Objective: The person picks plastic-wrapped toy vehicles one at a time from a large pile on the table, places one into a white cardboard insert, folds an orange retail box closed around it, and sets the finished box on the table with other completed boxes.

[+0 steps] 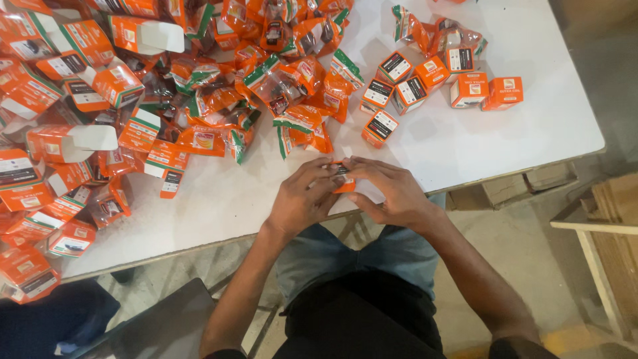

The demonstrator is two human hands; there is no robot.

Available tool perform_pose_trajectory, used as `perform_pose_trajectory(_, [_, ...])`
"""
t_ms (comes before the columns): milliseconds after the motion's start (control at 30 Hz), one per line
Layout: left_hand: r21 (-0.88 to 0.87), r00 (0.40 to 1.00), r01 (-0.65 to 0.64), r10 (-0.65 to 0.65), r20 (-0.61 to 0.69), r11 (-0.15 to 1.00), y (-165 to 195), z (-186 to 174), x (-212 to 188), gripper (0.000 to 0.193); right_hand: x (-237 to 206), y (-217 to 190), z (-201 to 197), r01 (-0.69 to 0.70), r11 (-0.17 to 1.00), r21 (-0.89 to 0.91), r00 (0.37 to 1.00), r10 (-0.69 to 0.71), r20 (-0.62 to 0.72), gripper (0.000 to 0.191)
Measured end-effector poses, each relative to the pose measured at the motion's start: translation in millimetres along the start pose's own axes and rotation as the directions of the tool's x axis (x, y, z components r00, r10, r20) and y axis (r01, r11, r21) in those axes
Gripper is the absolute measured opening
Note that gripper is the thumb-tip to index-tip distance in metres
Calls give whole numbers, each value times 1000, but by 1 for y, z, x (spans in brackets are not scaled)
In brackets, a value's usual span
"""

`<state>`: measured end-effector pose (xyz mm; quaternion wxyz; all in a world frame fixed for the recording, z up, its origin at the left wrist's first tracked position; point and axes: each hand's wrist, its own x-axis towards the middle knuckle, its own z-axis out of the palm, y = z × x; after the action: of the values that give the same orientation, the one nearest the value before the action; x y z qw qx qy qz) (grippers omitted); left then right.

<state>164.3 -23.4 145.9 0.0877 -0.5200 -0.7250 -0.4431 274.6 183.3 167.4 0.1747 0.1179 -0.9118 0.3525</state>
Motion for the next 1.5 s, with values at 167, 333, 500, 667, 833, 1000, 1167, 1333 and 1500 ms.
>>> perform_pose_trajectory(167, [-79, 999, 42, -42, -5, 996, 9, -7, 3, 33, 6, -8, 4, 3, 998, -68, 999, -5, -35, 29])
perform_pose_trajectory(333, [-166, 986, 148, -158, -47, 975, 8, -1, -1, 26, 4, -8, 8, -70, 997, 33, 995, 72, -62, 21])
perform_pose_trajectory(500, [-112, 995, 98, -99, -7, 989, 4, -1, -9, 20, 1, -7, 7, -8, 997, -75, 1000, 6, -26, 18])
perform_pose_trajectory(667, [-78, 999, 25, -22, 43, 997, 4, -7, -10, 24, 0, -10, 4, 30, 994, -108, 1000, -30, 4, 18])
perform_pose_trajectory(833, [-4, 995, -19, 20, 101, 1000, 7, -17, -1, 26, -2, -18, -2, 94, 963, -252, 995, -81, 60, 20])
perform_pose_trajectory(1000, [274, 998, 6, 10, -55, 962, -29, -27, 12, 41, 10, -22, 11, -25, 861, -508, 988, -55, -142, 22])
perform_pose_trajectory(1167, [481, 988, 143, -95, -123, 865, -46, -28, 9, 27, 29, -30, 34, -44, 908, -416, 964, -70, -255, 47])
perform_pose_trajectory(1333, [360, 982, 139, -81, -171, 923, -19, -40, 9, 19, 52, -31, 61, 57, 940, -336, 985, -108, -136, 54])
perform_pose_trajectory(1500, [19, 994, -44, 42, 96, 999, -25, -111, 36, 34, 55, -20, 63, 120, 940, -320, 959, -193, -209, 32])
